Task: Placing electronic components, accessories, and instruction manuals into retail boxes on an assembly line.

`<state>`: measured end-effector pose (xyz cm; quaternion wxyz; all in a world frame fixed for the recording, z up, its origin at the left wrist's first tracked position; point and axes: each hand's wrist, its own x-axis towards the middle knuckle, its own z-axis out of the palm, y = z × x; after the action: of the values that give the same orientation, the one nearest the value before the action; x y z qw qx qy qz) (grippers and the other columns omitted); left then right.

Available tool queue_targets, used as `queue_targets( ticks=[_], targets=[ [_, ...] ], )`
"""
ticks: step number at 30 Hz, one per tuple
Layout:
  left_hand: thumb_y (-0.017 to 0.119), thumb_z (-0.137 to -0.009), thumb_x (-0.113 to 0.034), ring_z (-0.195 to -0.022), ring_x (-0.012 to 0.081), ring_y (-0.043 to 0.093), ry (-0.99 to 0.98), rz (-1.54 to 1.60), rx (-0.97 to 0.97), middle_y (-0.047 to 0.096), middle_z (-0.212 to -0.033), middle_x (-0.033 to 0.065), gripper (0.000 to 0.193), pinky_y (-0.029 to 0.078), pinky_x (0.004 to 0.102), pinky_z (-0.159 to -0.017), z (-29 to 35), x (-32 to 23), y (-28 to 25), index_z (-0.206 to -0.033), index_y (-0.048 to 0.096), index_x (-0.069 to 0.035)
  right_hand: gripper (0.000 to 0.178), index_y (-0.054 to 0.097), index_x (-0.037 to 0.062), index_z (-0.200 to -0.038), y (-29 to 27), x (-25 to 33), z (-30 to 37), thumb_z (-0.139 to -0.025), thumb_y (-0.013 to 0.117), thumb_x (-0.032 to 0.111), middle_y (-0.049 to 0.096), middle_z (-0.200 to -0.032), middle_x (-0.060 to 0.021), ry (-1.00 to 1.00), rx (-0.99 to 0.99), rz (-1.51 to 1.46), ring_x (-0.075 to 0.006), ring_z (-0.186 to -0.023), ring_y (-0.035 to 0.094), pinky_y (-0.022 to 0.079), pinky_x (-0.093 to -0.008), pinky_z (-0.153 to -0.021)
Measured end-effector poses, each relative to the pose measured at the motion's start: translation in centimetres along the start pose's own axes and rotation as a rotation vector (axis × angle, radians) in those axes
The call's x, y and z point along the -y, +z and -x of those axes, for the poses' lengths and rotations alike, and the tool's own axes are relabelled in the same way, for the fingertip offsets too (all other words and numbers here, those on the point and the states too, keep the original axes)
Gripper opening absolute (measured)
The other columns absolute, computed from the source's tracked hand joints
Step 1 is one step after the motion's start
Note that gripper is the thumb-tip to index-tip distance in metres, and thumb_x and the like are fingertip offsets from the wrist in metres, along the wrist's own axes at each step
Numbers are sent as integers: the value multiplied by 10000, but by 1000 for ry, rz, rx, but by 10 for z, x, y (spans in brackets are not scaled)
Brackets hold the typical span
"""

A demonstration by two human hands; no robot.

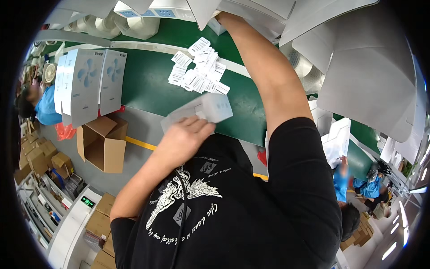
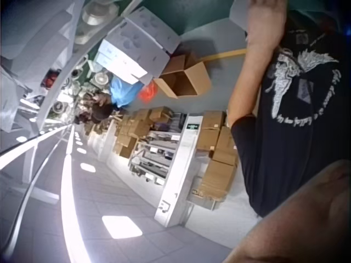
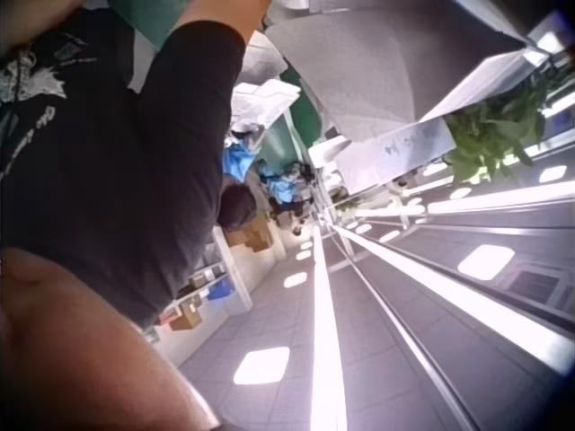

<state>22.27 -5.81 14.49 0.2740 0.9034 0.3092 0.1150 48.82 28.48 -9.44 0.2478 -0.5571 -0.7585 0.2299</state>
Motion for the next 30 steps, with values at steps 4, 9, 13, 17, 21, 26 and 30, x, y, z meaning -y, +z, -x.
queue_targets(
  ticks=[4, 9, 13, 17, 21, 26, 30],
  targets=[
    [701, -887, -144, -1038, 286, 719, 16, 11, 239, 714, -1040, 89, 345, 597, 415, -854, -38, -32, 46, -1193, 647, 6, 636, 570, 208, -1443, -13, 7, 10, -955, 619, 613, 563, -1463, -153, 65, -208, 128, -364, -1343, 537, 460, -462, -1111],
    [736, -959, -342, -966, 356, 707, 16, 426, 53, 712, -988, 131, 368, 584, 448, -822, -70, -4, 40, -1112, 673, -14, 425, 759, 181, -1246, -72, 43, 76, -964, 643, 477, 760, -1234, -136, 201, -507, 347, -368, -1133, 722, 570, -495, -966],
    [707, -976, -497, -1273, 394, 598, -262, -20, -246, 661, -1309, 206, 547, 496, 526, -1015, -119, 141, 50, -1294, 647, -56, 166, 769, 27, -1070, -92, 104, 200, -962, 750, 152, 772, -941, -71, 300, -673, -290, -175, -900, 715, 553, -310, -840],
    [633, -972, -658, -1598, 432, 241, -537, -265, 8, 283, -1721, 251, 928, 252, 711, -1198, -173, 238, 123, -1656, 351, -98, 121, 755, 1, -1056, -51, 73, 324, -965, 737, 79, 756, -901, -7, 645, -298, -295, -64, -819, 672, 549, -249, -771],
    [581, -997, -671, -1610, 459, 188, -510, -374, 271, 184, -1746, 274, 957, 208, 764, -1190, -165, 239, 168, -1700, 265, -103, 149, 757, 13, -1052, -21, 75, 356, -932, 778, 100, 761, -911, -9, 682, -63, -272, -76, -803, 677, 560, -264, -750],
    [574, -1017, -637, -1596, 490, 200, -466, -386, 72, 211, -1732, 285, 904, 198, 778, -1187, -111, 218, 209, -1690, 291, -105, 342, 745, 43, -1132, 17, 48, 316, -851, 872, 190, 758, -937, -70, 605, 214, -520, -143, -814, 710, 582, -304, -767],
    [589, -1021, -604, -1606, 497, 164, -530, -315, -7, 196, -1741, 276, 867, 170, 813, -1160, -76, 200, 206, -1674, 331, -97, 418, 726, 81, -1161, 30, 75, 281, -813, 894, 240, 717, -1060, -94, 318, 290, -70, -258, -950, 725, 593, -383, -837]
  ],
)
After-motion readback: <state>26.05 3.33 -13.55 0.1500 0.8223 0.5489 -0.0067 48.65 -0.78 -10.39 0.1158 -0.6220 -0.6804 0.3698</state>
